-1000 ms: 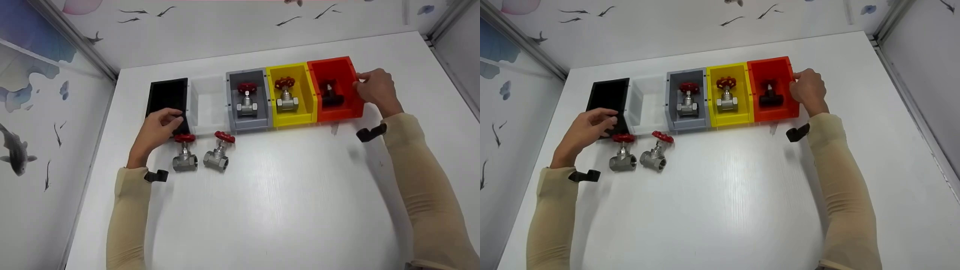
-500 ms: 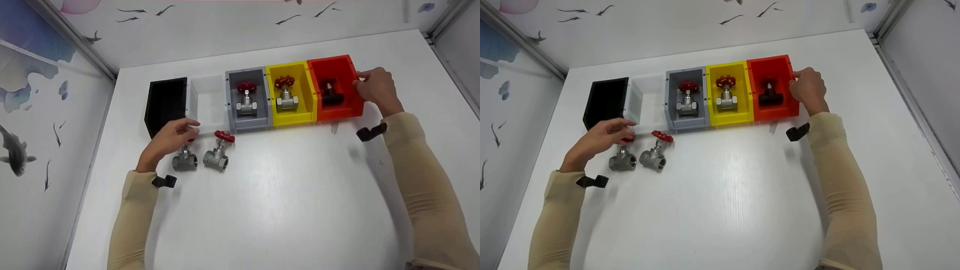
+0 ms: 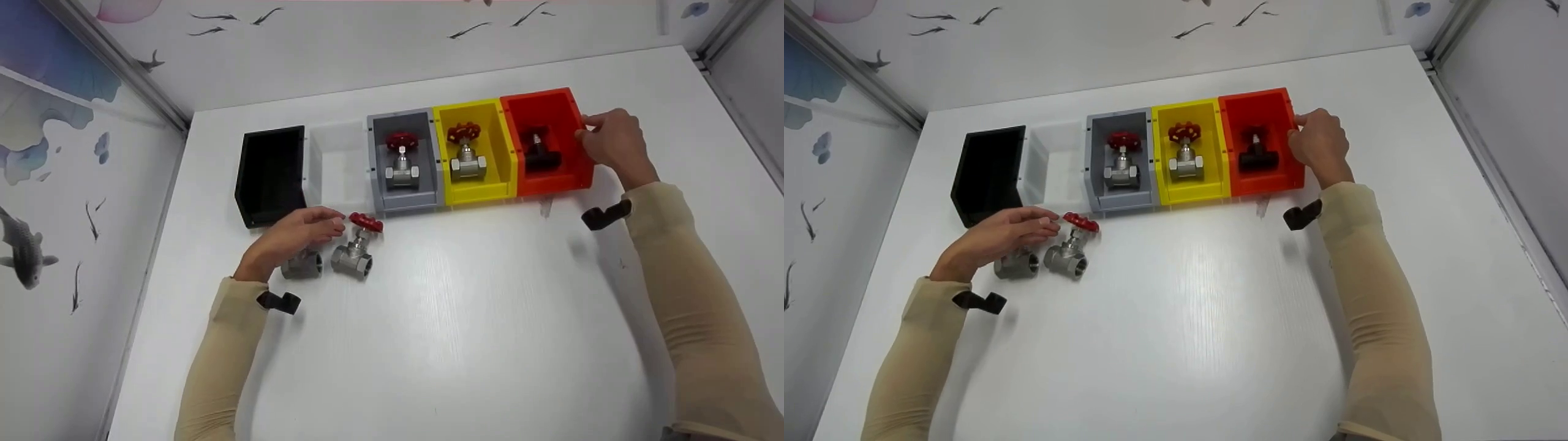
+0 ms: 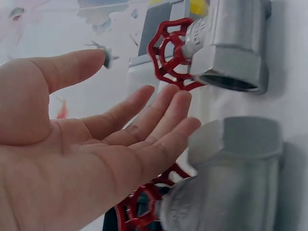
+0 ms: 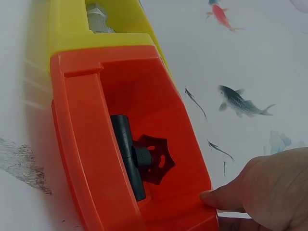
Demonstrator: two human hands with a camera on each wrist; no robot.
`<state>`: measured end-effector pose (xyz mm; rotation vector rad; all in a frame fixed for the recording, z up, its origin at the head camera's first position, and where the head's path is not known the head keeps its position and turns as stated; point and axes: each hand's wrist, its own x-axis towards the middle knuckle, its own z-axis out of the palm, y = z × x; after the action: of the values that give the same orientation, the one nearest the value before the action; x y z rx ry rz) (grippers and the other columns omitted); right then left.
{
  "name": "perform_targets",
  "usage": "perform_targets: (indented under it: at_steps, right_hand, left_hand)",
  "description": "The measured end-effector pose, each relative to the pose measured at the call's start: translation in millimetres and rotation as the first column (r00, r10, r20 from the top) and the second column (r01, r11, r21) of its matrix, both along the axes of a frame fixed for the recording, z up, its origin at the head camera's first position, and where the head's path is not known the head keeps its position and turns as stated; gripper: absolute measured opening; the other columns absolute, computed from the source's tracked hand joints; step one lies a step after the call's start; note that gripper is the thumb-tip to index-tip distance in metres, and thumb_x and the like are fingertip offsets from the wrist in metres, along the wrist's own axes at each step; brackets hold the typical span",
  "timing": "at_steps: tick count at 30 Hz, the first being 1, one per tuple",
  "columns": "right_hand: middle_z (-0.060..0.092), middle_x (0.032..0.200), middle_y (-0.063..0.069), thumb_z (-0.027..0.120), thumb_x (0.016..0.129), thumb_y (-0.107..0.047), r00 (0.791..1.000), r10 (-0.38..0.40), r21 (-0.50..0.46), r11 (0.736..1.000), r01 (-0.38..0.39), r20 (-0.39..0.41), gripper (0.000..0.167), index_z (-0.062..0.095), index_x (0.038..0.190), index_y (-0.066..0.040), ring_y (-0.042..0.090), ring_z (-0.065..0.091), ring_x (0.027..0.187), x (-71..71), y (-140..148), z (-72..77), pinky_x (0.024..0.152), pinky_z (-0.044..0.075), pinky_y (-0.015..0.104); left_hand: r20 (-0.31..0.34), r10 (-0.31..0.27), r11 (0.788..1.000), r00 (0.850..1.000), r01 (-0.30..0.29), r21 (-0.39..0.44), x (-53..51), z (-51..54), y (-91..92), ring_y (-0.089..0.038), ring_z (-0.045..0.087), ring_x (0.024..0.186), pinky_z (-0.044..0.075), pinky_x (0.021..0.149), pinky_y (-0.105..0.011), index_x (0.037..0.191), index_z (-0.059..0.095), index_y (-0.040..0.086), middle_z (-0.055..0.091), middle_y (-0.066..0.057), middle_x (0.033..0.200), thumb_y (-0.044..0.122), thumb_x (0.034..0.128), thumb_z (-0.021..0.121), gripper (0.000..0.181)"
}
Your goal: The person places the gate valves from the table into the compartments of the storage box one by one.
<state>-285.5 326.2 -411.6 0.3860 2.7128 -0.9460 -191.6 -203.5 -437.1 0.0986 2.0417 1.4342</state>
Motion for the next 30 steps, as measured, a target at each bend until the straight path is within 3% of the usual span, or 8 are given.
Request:
perform_targets:
  at_steps: [5,9,13,19,25,30]
  right_hand:
    - [0.050,0.140,0.030,0.047,0.103,-0.028,1.000,0.011,0.007,1.000,-0.011,-0.009,0.052,0.034,0.151,-0.011,0.035,0.056,0.108,0.3,-0.3,-0.4,0.069,0.051,0.022]
    - [0.049,0.141,0.029,0.047,0.104,-0.029,1.000,0.005,0.006,1.000,-0.005,-0.005,0.053,0.033,0.151,-0.012,0.035,0.055,0.109,-0.2,0.3,-1.0,0.072,0.052,0.025]
    - [0.049,0.141,0.030,0.046,0.104,-0.029,1.000,0.008,0.008,1.000,-0.008,-0.009,0.052,0.032,0.151,-0.012,0.035,0.055,0.108,-0.1,0.8,-1.8,0.071,0.052,0.025]
    - [0.048,0.141,0.030,0.046,0.104,-0.029,1.000,0.006,0.012,1.000,-0.006,-0.008,0.052,0.031,0.152,-0.013,0.035,0.055,0.108,0.1,0.4,-2.8,0.071,0.052,0.025]
    - [0.047,0.143,0.030,0.045,0.104,-0.029,1.000,-0.004,0.009,1.000,0.004,-0.001,0.052,0.030,0.152,-0.014,0.035,0.054,0.109,0.8,-1.3,-2.8,0.074,0.052,0.027]
    - [0.046,0.143,0.029,0.043,0.105,-0.030,1.000,-0.005,0.008,1.000,0.005,0.004,0.053,0.027,0.153,-0.015,0.035,0.053,0.109,0.8,-1.1,-3.2,0.080,0.053,0.032]
  left_hand:
    - [0.120,0.048,0.992,0.992,-0.061,0.113,-1.0,-11.3,6.8,-0.030,0.053,0.131,0.038,0.111,-0.039,0.139,0.045,-0.008,0.054,-0.024,0.137,0.024,0.1014,0.057,0.051]
    - [0.172,0.050,0.986,0.984,-0.076,0.148,-2.5,-17.1,10.4,-0.027,0.055,0.128,0.039,0.110,-0.038,0.139,0.046,-0.008,0.055,-0.021,0.136,0.022,0.1021,0.056,0.049]
    - [0.182,0.040,0.991,0.982,-0.063,0.121,-5.8,-19.1,12.9,-0.020,0.061,0.119,0.044,0.104,-0.034,0.135,0.053,-0.004,0.062,-0.013,0.129,0.022,0.1013,0.057,0.043]
    - [0.221,0.014,0.995,0.975,-0.035,0.091,-11.6,-22.0,16.7,-0.010,0.064,0.093,0.049,0.081,-0.026,0.125,0.060,0.000,0.069,0.001,0.102,0.019,0.0984,0.061,0.033]
    - [0.212,-0.062,0.997,0.975,0.050,0.062,-16.7,-25.1,21.4,-0.011,0.054,0.084,0.045,0.081,-0.027,0.116,0.063,0.004,0.059,0.003,0.087,0.018,0.0968,0.062,0.024]
    - [0.212,-0.078,0.996,0.974,0.068,0.055,-17.1,-25.6,22.6,-0.012,0.054,0.087,0.044,0.082,-0.028,0.117,0.062,0.003,0.059,0.003,0.092,0.018,0.0962,0.063,0.025]
